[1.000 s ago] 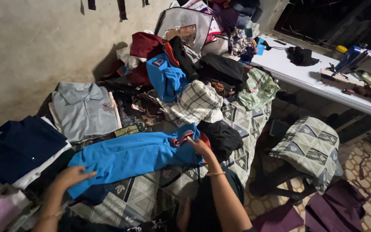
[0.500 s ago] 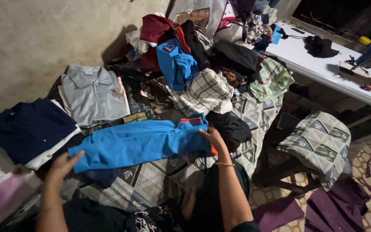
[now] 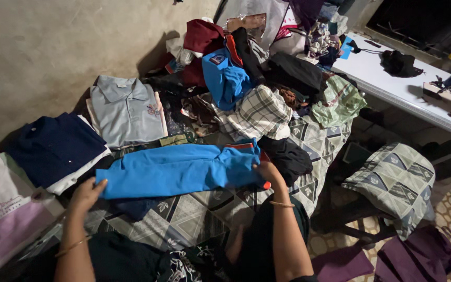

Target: The person folds a blue polo shirt and a plaid shirt on a bed. They smooth the fabric, fold the sleeves and body, and place the folded items in a neat stack.

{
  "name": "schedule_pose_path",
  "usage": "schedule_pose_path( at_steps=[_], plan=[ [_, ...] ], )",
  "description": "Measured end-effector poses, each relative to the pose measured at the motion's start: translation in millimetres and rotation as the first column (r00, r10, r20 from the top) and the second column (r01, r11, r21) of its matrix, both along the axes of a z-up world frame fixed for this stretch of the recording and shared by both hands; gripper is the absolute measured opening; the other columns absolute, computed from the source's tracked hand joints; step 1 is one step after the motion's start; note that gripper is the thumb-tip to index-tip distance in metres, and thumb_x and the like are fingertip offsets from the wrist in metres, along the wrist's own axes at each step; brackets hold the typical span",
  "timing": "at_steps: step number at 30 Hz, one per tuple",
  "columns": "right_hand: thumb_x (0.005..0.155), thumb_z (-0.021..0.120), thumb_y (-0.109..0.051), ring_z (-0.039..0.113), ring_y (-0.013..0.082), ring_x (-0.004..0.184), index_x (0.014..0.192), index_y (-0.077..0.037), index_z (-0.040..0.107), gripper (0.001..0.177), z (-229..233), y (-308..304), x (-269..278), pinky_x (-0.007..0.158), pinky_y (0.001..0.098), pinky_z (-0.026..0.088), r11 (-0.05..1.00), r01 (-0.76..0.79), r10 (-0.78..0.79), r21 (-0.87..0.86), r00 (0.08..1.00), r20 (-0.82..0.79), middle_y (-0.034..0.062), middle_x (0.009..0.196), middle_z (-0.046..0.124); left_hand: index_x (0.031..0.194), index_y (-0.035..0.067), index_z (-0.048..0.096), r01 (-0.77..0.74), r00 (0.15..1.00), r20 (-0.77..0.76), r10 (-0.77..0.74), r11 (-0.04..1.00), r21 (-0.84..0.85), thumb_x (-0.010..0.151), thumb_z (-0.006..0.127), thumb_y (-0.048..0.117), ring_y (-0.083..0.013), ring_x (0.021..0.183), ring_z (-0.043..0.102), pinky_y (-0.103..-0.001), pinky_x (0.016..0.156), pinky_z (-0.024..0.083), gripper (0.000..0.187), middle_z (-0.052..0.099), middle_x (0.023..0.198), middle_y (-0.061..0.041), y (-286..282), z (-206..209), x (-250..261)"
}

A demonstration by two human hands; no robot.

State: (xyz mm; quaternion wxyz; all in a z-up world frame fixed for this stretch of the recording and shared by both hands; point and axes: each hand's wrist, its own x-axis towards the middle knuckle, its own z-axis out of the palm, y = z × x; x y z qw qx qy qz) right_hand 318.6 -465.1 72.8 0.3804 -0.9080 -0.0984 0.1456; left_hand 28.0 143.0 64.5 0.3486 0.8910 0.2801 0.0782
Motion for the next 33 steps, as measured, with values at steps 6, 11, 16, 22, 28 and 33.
schedule_pose_path(
  at_steps=[6, 11, 16, 22, 28, 33],
  plan=[
    [0.093, 0.066, -0.056, 0.069, 0.0338, 0.076, 0.087, -0.002, 0.079, 0.056, 5.0, -10.7, 3.3, 0.071, 0.0432, 0.052, 0.915, -0.024, 0.104, -0.402, 0.978, 0.179, 0.0202, 0.078, 0.071, 0.129, 0.002, 0.069, -0.070, 0.993, -0.090, 0.081, 0.991, 0.113, 0.099, 0.058, 0.058, -0.0452, 0.115, 0.069, -0.051, 0.098, 0.054, 0.064, 0.073, 0.123, -0.028, 5.9, -1.5, -5.2],
    [0.081, 0.075, -0.060, 0.078, 0.0317, 0.087, 0.100, -0.003, 0.079, 0.060, 5.1, -15.3, 1.3, 0.079, 0.0425, 0.058, 0.882, 0.062, -0.116, -0.467, 0.989, -0.088, 0.0176, 0.092, 0.078, 0.133, 0.007, 0.067, -0.065, 0.980, -0.174, 0.096, 0.982, 0.178, 0.091, 0.064, 0.056, -0.0442, 0.114, 0.067, -0.051, 0.095, 0.053, 0.065, 0.070, 0.125, -0.025, 7.6, -5.5, -9.7],
    [0.072, 0.083, -0.063, 0.077, 0.0315, 0.102, 0.111, -0.007, 0.079, 0.069, 7.4, -13.8, 0.5, 0.087, 0.0435, 0.058, 0.823, 0.140, -0.258, -0.551, 0.956, -0.142, 0.0150, 0.108, 0.079, 0.135, 0.011, 0.069, -0.071, 0.959, -0.259, 0.114, 0.983, 0.170, 0.091, 0.064, 0.057, -0.0423, 0.114, 0.069, -0.050, 0.097, 0.054, 0.064, 0.072, 0.125, -0.022, 5.3, -1.3, -9.9],
    [0.073, 0.084, -0.069, 0.061, 0.0309, 0.125, 0.131, -0.021, 0.071, 0.076, 7.8, -11.9, 3.1, 0.113, 0.0506, 0.042, 0.661, 0.088, -0.362, -0.745, 0.907, -0.214, 0.0073, 0.130, 0.067, 0.126, 0.013, 0.073, -0.139, 0.859, -0.461, 0.224, 0.968, 0.211, 0.088, 0.067, 0.064, -0.0393, 0.111, 0.071, -0.051, 0.092, 0.056, 0.063, 0.075, 0.120, -0.018, -14.9, 23.2, -12.0],
    [0.089, 0.071, -0.049, 0.075, 0.0336, 0.104, 0.112, -0.021, 0.078, 0.038, 9.3, 1.3, -11.4, 0.098, 0.0616, 0.046, 0.746, 0.360, -0.203, -0.560, 0.924, 0.325, 0.0090, 0.111, 0.079, 0.104, 0.012, 0.075, -0.311, 0.935, -0.021, 0.353, 0.850, 0.426, 0.095, 0.067, 0.056, -0.0357, 0.098, 0.072, -0.050, 0.079, 0.057, 0.046, 0.076, 0.106, -0.014, -38.6, 39.4, -13.7],
    [0.082, 0.074, -0.053, 0.074, 0.0320, 0.096, 0.101, -0.020, 0.078, 0.038, 26.6, 17.5, -25.4, 0.079, 0.0500, 0.056, 0.885, 0.351, -0.207, -0.306, 0.886, 0.415, 0.0065, 0.100, 0.078, 0.100, 0.016, 0.074, -0.205, 0.973, 0.187, 0.136, 0.882, 0.425, 0.098, 0.070, 0.037, -0.0337, 0.097, 0.071, -0.048, 0.083, 0.056, 0.021, 0.075, 0.101, -0.011, -48.9, 25.5, 7.4]
  ],
)
